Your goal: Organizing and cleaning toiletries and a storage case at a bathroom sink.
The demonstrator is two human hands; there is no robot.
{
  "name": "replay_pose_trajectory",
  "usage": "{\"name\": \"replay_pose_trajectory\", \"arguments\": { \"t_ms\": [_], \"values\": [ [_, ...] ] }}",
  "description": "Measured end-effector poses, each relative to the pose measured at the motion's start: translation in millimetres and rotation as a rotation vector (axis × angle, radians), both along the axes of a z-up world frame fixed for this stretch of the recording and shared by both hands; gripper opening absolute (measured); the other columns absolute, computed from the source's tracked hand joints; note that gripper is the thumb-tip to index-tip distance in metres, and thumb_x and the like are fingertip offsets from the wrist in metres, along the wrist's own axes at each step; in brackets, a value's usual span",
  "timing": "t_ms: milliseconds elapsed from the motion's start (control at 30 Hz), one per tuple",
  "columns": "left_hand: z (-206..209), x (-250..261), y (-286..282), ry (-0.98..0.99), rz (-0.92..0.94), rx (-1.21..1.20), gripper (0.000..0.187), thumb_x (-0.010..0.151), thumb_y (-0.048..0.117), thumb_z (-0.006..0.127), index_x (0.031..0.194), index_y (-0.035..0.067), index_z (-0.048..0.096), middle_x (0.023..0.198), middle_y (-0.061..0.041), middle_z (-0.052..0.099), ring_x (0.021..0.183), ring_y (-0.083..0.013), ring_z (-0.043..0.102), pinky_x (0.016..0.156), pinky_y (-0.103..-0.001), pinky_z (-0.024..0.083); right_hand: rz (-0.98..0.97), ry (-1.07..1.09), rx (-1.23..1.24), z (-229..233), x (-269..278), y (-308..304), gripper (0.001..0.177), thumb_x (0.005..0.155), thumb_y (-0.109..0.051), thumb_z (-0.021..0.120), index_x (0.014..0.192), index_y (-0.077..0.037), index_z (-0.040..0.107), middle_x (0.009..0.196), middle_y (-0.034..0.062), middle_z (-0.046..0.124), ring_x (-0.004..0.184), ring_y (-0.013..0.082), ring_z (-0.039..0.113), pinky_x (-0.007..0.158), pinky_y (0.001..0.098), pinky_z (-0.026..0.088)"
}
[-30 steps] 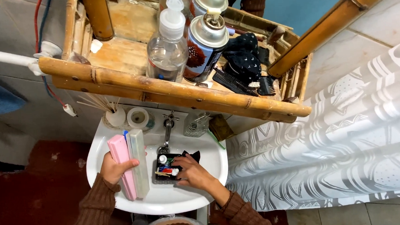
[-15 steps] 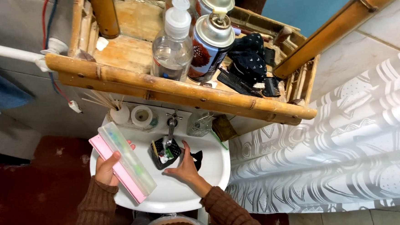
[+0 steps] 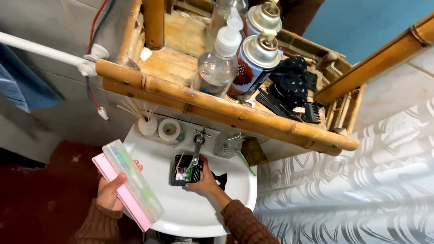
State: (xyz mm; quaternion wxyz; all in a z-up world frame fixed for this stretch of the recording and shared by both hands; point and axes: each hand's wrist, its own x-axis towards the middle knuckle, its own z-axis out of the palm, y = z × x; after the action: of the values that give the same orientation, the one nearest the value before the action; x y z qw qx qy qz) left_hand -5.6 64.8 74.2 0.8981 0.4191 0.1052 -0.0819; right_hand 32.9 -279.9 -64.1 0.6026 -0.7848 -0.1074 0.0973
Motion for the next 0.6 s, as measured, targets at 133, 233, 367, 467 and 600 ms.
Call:
{"name": "replay_pose_trajectory", "arguments": {
  "t_ms": [133, 233, 367, 467, 600],
  "values": [
    [-4.0, -5.5, 5.6, 0.025, -0.003, -0.001, 0.105, 0.080, 0.030, 0.079, 0.161, 0.001, 0.018, 0.141, -0.029, 0.051, 0.135, -0.0431, 0.050, 0.106, -0.060, 0.045, -0.012, -0.005, -0.057, 20.8, -8.0, -9.3, 0.123, 0.053, -0.023, 0.101, 0.152, -0.003, 0.030, 0.146, 0.0168, 0.050, 0.138, 0.0333, 0.048, 0.119, 0.0432, 0.037],
    [-9.7, -0.5, 8.1, 0.045, 0.001, -0.015, 0.104, 0.079, 0.030, 0.078, 0.160, 0.002, 0.018, 0.141, -0.028, 0.050, 0.136, -0.0424, 0.049, 0.105, -0.061, 0.045, 0.026, 0.001, -0.283, 77.9, -9.6, -23.9, 0.118, 0.052, -0.036, 0.098, 0.148, -0.004, 0.036, 0.140, 0.0180, 0.055, 0.132, 0.0350, 0.055, 0.114, 0.0449, 0.044],
    [-13.3, -1.6, 4.5, 0.063, -0.024, -0.039, 0.101, 0.080, 0.028, 0.077, 0.159, 0.002, 0.019, 0.141, -0.027, 0.049, 0.136, -0.0405, 0.050, 0.106, -0.061, 0.045, 0.200, 0.094, -0.925, 141.4, -4.4, -13.6, 0.114, 0.055, -0.056, 0.088, 0.149, -0.009, 0.045, 0.136, 0.0207, 0.058, 0.126, 0.0393, 0.057, 0.105, 0.0574, 0.043],
    [-11.1, 5.5, -4.7, 0.051, -0.061, -0.063, 0.098, 0.081, 0.026, 0.076, 0.158, 0.000, 0.021, 0.140, -0.028, 0.050, 0.135, -0.0402, 0.050, 0.106, -0.061, 0.045, 0.316, 0.198, -1.230, 147.0, 20.9, 8.1, 0.106, 0.056, -0.066, 0.083, 0.142, -0.009, 0.055, 0.134, 0.0206, 0.061, 0.123, 0.0411, 0.058, 0.104, 0.0650, 0.039],
    [-8.2, 4.2, -9.5, 0.039, -0.096, -0.091, 0.093, 0.082, 0.023, 0.075, 0.156, -0.002, 0.024, 0.137, -0.030, 0.052, 0.133, -0.0408, 0.052, 0.105, -0.061, 0.046, 0.512, 0.423, -1.424, 161.0, 46.6, 33.4, 0.094, 0.060, -0.074, 0.077, 0.123, -0.005, 0.073, 0.128, 0.0170, 0.069, 0.117, 0.0387, 0.064, 0.104, 0.0644, 0.039]
  ]
}}
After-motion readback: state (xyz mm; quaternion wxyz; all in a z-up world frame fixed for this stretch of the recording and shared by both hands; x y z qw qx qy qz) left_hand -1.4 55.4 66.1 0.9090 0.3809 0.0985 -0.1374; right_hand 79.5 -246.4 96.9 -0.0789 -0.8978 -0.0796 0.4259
